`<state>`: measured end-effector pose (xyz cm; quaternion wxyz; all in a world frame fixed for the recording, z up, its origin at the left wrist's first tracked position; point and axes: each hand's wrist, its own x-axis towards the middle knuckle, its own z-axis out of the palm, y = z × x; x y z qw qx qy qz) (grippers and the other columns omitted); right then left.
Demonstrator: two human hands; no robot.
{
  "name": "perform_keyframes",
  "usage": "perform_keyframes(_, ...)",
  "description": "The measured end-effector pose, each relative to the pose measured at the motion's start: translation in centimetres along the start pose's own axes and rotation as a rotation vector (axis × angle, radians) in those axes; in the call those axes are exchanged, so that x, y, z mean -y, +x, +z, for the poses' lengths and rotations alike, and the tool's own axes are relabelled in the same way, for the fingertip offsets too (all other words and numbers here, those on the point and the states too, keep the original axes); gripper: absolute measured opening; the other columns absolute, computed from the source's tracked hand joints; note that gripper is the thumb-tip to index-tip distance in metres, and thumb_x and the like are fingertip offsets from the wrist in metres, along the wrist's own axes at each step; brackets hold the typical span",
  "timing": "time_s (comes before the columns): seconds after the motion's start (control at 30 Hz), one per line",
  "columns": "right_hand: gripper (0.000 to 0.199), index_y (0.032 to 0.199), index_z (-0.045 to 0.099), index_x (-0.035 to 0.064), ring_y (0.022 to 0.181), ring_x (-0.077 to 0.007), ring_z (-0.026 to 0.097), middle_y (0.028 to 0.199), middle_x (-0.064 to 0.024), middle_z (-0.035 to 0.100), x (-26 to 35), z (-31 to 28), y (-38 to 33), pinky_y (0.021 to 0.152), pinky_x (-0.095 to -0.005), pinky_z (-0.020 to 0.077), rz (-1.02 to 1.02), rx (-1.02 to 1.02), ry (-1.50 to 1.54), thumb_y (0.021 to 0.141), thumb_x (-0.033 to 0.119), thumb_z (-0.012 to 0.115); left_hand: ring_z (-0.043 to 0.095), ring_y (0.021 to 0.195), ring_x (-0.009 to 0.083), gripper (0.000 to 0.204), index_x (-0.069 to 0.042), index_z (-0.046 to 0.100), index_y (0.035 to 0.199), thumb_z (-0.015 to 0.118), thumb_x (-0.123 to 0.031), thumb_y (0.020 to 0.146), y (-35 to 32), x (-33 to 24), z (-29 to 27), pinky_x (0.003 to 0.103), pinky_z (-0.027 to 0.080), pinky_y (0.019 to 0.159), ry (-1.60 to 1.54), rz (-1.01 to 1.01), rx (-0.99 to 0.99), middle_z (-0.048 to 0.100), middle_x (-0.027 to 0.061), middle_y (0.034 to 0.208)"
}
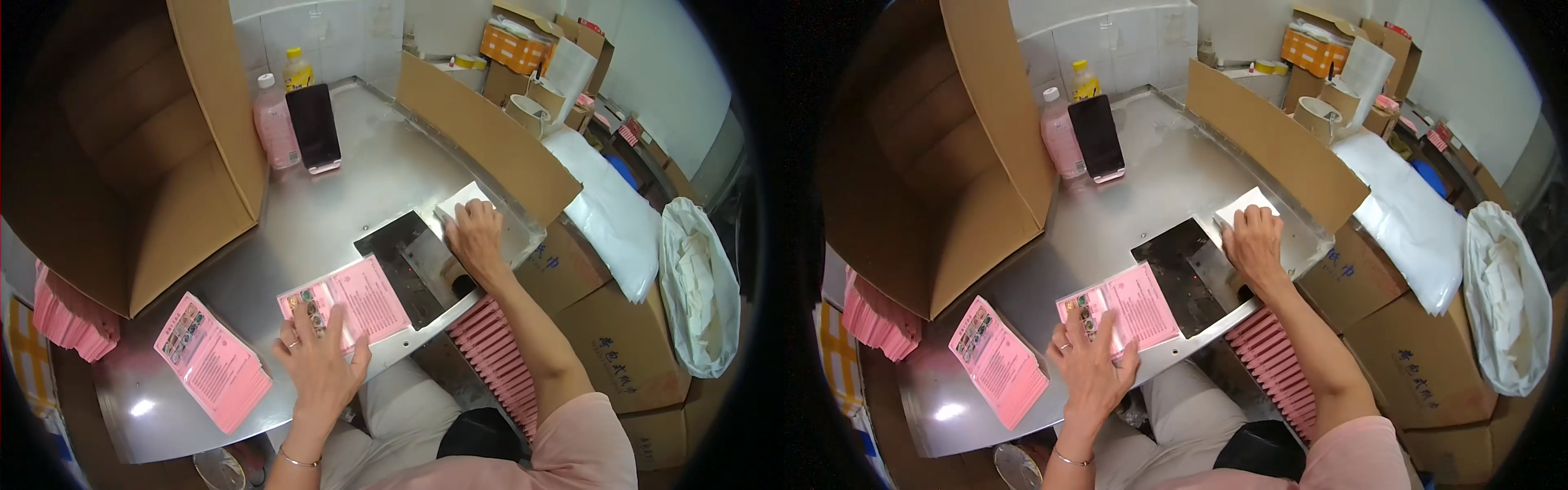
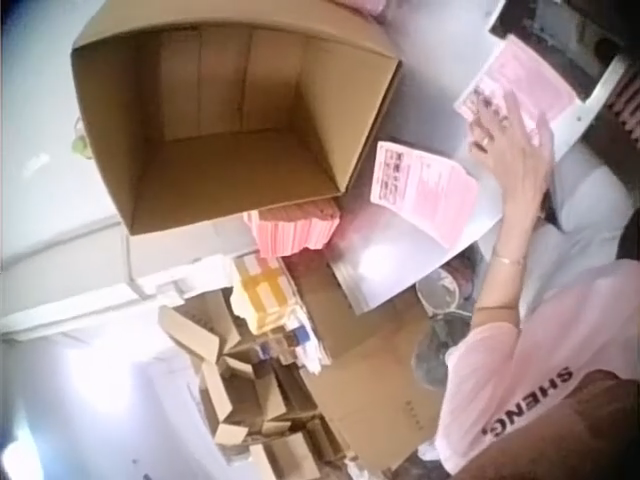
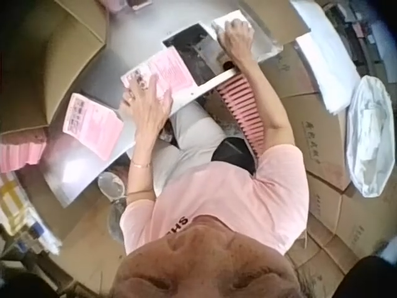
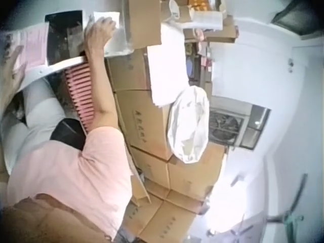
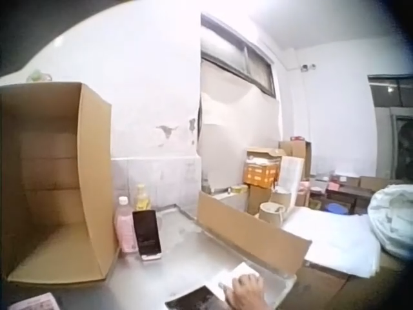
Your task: Packaging pink paper products with white inserts using a machine.
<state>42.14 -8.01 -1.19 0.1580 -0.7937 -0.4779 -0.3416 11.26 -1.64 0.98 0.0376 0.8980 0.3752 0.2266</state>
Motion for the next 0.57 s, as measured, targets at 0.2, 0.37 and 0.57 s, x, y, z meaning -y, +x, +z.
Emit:
perform_keyframes(0.2, 0.014, 0.088, 0.069, 0.0027, 0.087, -0.0298, 0.055, 0.088, -0.0121, 0.055, -0.9, -0.1, 0.4, 0.076, -0.042, 0.0435, 0.104, 0.017, 0.213, 0.085, 0.016, 0.065, 0.048, 0.106, 0.0372, 0.051, -0.004, 0.062, 0.1, 0.073, -0.049, 0.077, 0.6, 0.8, -0.6, 0.051, 0.035, 0.084, 0.034, 0.227, -0.108, 0.055, 0.0174, 0.125)
perform_keyframes(0.37, 0.021, 0.102, 0.069, 0.0024, 0.09, -0.0312, 0.056, 0.09, -0.0131, 0.057, -1.8, 0.2, -0.3, 0.076, -0.0421, 0.0463, 0.076, -0.044, 0.257, 0.083, 0.008, 0.063, 0.053, 0.091, 0.0331, 0.044, -0.004, 0.062, 0.1, 0.076, -0.038, 0.077, 0.9, 1.0, 0.8, 0.047, 0.043, 0.071, -0.143, 0.14, 0.032, 0.056, 0.0181, 0.109)
perform_keyframes(0.57, 0.056, 0.141, 0.051, 0.0113, 0.137, -0.0277, 0.045, 0.142, -0.0203, 0.051, 7.3, -6.0, 1.1, 0.119, -0.045, 0.0251, -0.112, 0.789, 0.198, 0.086, 0.006, 0.062, 0.055, 0.097, 0.0375, 0.063, -0.001, 0.056, 0.126, 0.076, -0.029, 0.074, -0.1, 0.5, 0.6, 0.049, 0.048, 0.084, -0.368, 0.282, 0.16, 0.055, 0.0203, 0.108)
